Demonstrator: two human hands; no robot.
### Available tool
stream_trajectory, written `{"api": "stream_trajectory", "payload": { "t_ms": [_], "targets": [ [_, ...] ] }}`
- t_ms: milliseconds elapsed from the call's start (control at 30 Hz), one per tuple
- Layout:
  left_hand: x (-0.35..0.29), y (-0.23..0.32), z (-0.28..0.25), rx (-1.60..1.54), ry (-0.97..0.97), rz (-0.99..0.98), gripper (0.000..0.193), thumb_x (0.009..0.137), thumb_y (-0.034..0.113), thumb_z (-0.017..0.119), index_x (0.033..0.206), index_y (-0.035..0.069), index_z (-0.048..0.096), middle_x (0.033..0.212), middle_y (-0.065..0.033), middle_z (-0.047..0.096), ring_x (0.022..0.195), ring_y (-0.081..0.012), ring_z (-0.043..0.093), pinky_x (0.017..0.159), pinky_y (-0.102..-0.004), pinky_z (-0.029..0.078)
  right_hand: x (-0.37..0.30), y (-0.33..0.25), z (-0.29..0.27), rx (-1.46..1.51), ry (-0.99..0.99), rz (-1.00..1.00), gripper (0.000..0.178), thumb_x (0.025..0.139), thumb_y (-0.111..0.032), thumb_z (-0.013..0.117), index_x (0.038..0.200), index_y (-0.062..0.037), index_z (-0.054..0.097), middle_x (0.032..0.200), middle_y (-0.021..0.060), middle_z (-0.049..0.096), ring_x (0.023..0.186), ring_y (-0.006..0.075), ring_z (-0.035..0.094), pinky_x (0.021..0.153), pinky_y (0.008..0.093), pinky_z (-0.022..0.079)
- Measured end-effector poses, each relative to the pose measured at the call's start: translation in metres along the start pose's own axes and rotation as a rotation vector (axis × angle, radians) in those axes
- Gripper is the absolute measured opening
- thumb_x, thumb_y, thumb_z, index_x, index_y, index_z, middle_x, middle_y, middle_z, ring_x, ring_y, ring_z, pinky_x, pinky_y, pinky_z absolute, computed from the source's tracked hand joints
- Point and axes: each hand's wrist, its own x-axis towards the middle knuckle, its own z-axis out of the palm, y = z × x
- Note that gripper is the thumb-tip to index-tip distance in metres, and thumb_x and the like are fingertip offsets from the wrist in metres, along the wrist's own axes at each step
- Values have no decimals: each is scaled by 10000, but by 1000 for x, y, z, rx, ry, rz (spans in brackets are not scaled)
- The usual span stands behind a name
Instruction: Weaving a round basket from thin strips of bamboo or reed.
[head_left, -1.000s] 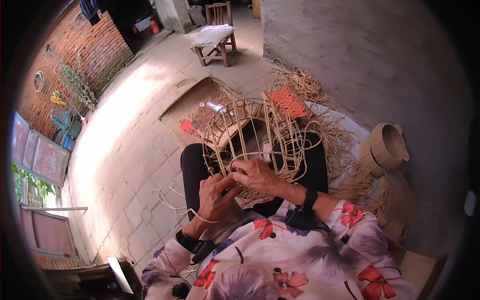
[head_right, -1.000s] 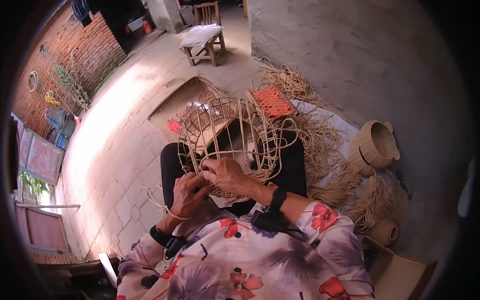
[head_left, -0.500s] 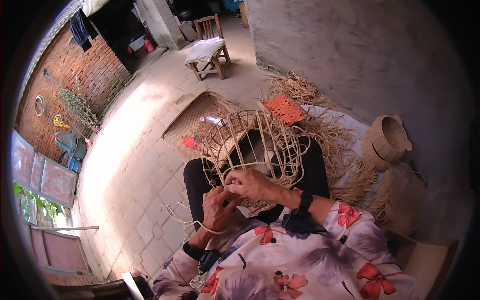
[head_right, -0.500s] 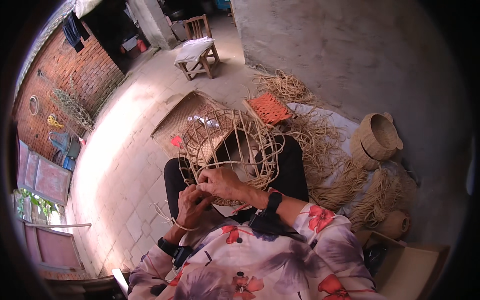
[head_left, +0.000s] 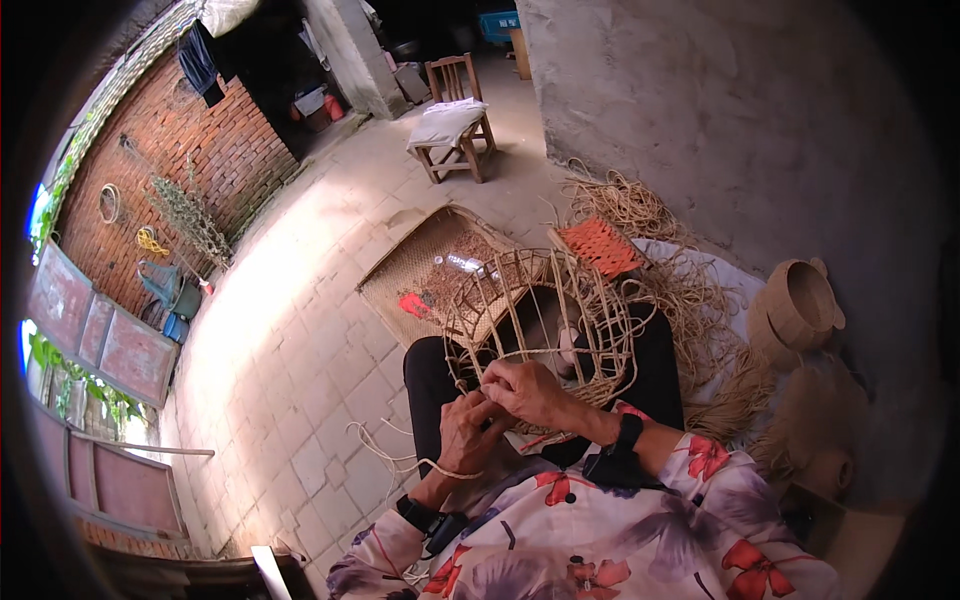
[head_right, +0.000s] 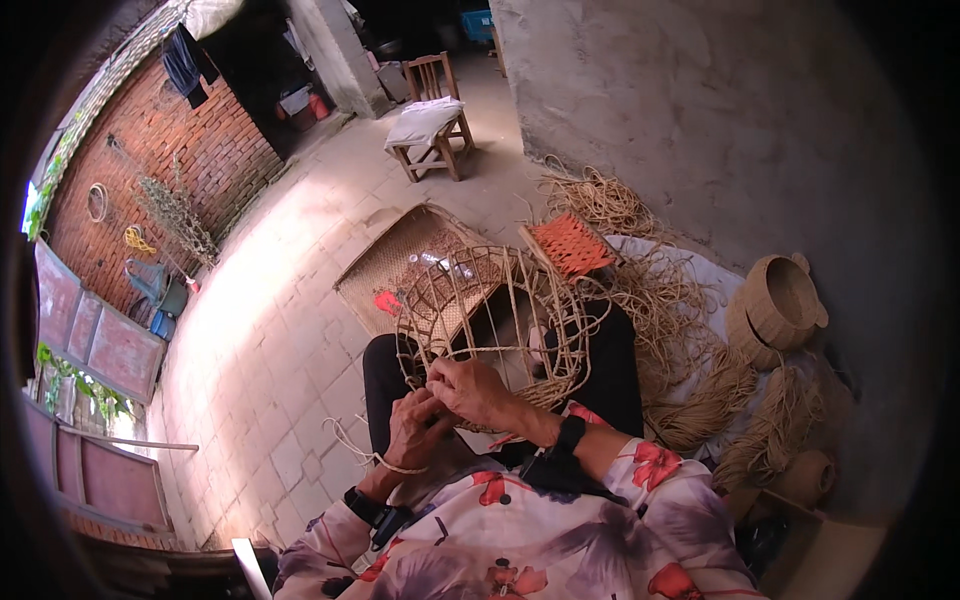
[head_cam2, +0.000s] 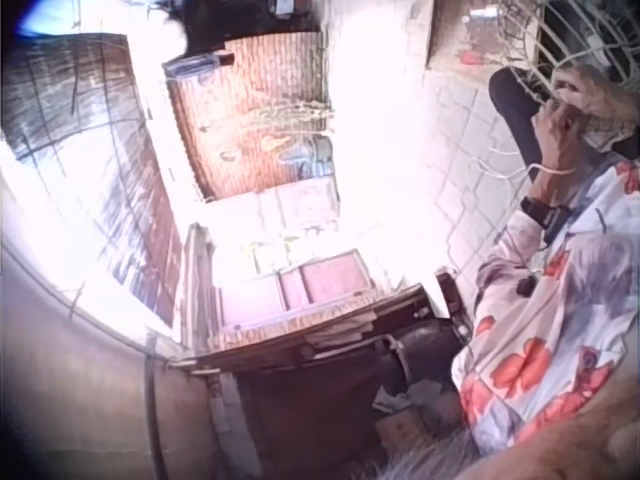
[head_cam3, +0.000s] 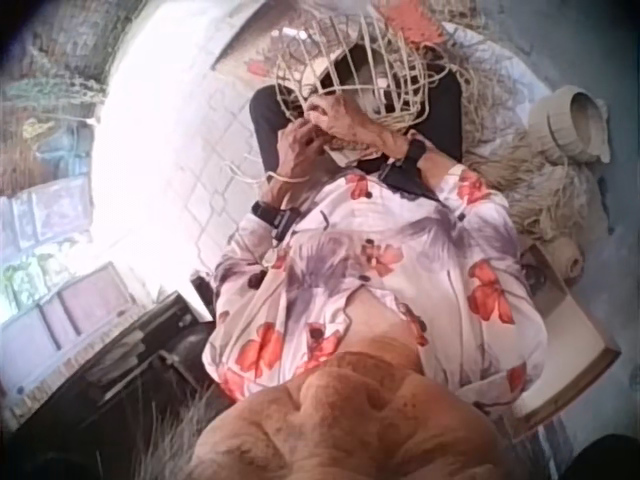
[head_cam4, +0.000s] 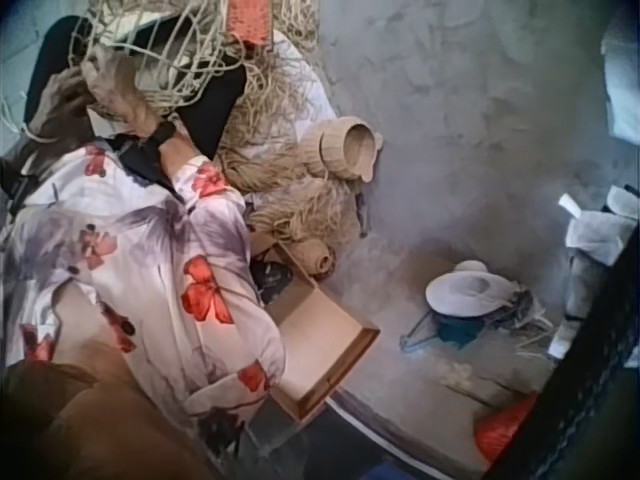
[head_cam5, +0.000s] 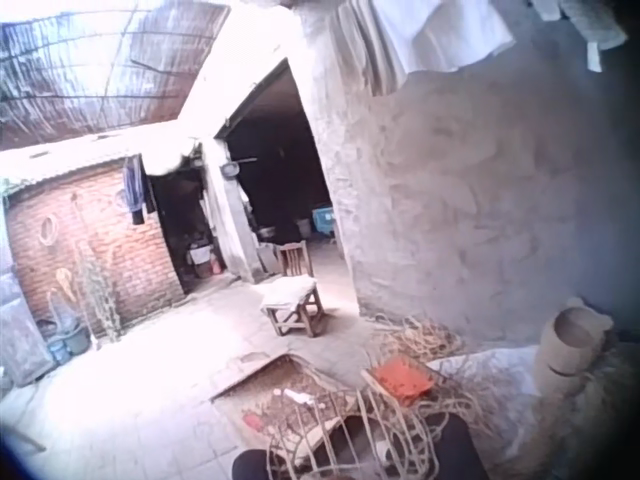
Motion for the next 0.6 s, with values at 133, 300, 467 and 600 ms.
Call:
{"api": "stream_trajectory", "payload": {
  "t_ms": [133, 300, 467, 600],
  "targets": [
    [0, 1, -4, 0, -14, -14, 137, 818, 279, 726, 872, 154, 717, 828, -26, 562, 846, -242, 551, 781, -386, 359, -1, -1, -20, -477, 49, -102, 357, 892, -139, 615, 1225, -44, 530, 780, 189, 674, 718, 381, 673, 632, 485, 521],
    [2, 6, -6, -21, -28, -11, 126, 821, 271, 716, 861, 152, 716, 821, -25, 553, 854, -237, 548, 783, -387, 356, 2, 15, -28, -571, 63, -315, 182, 849, -100, 613, 1008, -49, 541, 729, 159, 653, 691, 360, 682, 606, 454, 540],
    [2, 6, -7, 3, -59, -7, 128, 819, 262, 719, 862, 142, 722, 850, -25, 578, 873, -240, 553, 797, -384, 359, 2, 28, -38, -716, -82, -382, 105, 860, -138, 599, 916, -62, 553, 673, 147, 650, 636, 348, 687, 569, 444, 552],
    [-1, 0, -8, 1, -70, -88, 131, 812, 253, 729, 879, 140, 734, 882, -18, 598, 906, -234, 563, 823, -380, 364, 15, 25, -89, -605, 93, -216, 127, 922, -203, 584, 914, -81, 549, 652, 173, 625, 632, 381, 659, 550, 477, 506]
  ]
}}
